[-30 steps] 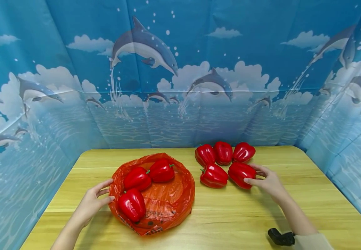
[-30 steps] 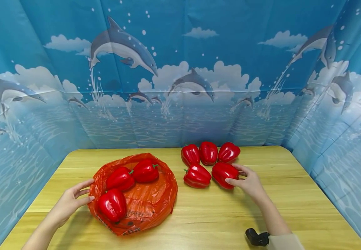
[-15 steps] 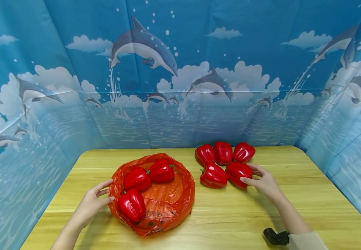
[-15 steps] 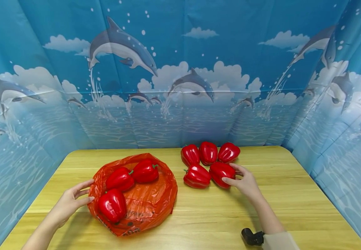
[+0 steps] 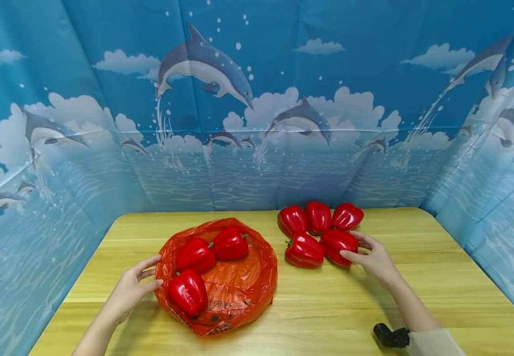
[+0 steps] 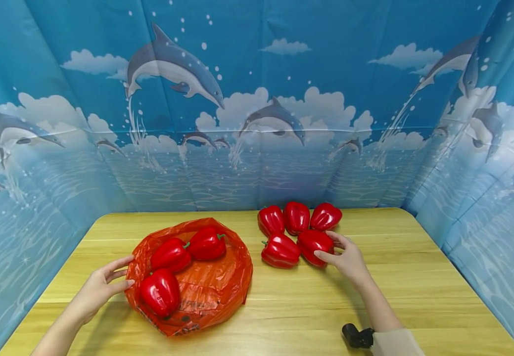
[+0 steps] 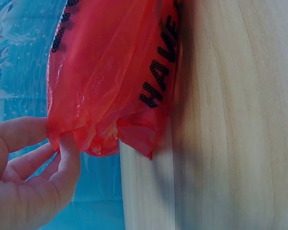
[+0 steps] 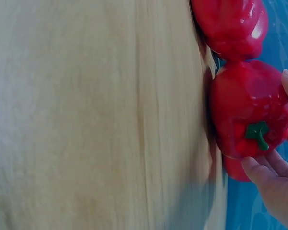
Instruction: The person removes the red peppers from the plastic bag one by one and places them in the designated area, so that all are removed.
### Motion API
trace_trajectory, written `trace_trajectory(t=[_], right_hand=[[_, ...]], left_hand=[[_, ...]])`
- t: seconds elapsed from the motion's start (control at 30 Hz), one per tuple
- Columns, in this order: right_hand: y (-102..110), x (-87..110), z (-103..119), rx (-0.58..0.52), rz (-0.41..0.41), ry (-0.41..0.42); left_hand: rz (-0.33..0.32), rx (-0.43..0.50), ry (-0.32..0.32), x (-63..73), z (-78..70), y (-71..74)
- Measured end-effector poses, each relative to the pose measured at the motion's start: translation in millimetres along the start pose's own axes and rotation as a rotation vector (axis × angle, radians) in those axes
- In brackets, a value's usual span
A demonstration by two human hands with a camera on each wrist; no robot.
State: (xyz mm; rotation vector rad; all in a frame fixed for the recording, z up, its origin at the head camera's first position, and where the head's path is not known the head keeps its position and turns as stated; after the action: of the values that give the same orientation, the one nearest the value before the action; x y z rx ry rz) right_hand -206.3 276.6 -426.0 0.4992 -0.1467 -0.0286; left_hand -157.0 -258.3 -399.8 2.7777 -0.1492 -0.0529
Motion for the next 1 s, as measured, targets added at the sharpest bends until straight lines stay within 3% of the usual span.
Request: trace_trajectory(t=[0.4, 0.7, 1.0], right_hand=[[18.1, 0.4, 24.9, 0.024, -0.024, 0.117], [18.7, -9.6, 63.2, 0.055, 0.138, 0.164], [-4.2, -21.9, 102.0, 0.03, 0.255, 0.22]], left_hand=[[-0.004, 0.006, -0.014, 0.0, -0.5, 0.9], [0.004, 0.01, -0.014, -1.7, -1.5, 0.5], [0.009, 0.012, -0.012, -1.7, -2.0, 0.5]])
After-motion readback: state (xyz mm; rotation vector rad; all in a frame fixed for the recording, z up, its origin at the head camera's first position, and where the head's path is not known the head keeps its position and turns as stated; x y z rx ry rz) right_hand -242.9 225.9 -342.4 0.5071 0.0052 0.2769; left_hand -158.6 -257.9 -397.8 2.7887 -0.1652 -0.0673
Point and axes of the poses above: each hand's wrist, its own x-axis away from the middle knuckle, its own y-axis out of the back of the hand, z = x × y, the point moved 1 cm from there along -x, towards the middle knuckle, and after that the axes turned 7 degrees about -y, right-handed, at the moved point
